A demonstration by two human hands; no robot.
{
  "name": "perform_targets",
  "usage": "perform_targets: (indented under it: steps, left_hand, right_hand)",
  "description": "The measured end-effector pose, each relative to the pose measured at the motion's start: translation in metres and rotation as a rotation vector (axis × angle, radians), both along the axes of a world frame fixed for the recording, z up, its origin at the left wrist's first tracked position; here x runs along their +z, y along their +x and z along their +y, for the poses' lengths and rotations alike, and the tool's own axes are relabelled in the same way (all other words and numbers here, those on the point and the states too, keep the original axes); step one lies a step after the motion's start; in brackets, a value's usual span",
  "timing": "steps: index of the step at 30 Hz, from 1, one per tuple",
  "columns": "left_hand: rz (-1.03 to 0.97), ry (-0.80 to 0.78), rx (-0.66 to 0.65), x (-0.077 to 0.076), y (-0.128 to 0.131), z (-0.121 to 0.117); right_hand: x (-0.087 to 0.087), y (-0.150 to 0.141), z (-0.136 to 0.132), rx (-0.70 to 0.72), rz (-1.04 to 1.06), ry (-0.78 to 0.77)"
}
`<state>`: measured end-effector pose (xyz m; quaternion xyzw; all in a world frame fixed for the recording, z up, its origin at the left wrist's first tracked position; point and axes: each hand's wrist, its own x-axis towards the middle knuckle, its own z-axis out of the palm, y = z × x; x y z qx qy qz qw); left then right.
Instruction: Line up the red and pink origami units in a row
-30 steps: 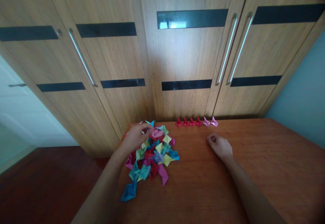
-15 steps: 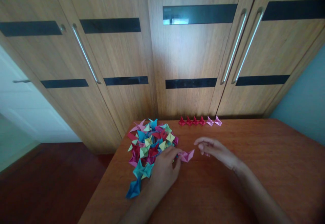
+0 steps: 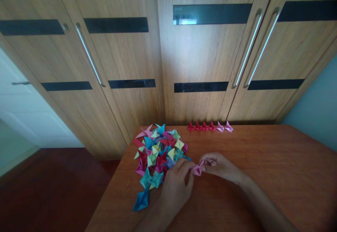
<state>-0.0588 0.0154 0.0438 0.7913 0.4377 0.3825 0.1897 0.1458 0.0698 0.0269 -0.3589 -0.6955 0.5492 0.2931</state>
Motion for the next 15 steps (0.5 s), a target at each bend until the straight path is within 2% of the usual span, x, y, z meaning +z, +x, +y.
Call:
perform_targets:
  steps: [5, 10, 13, 15]
  left_hand:
    - [-0.026, 0.009, -0.007, 0.001, 0.0, 0.001]
    - [-0.012, -0.005, -0.012, 0.001, 0.0, 0.001]
    - [-0.029, 0.024, 0.013, 0.0, 0.0, -0.001]
    - [-0.05, 0.043, 0.046, -0.002, 0.001, -0.002]
  right_hand:
    - [0.008, -0.002, -0.004, 0.006, 0.015, -0.002]
    - [0.002, -0.002, -0.002, -0.016, 0.038, -0.038]
    - [0.004, 0.004, -0.001, -0.068, 0.02, -0.022]
    - [0.007, 0.017, 0.0, -0.156, 0.0, 0.014]
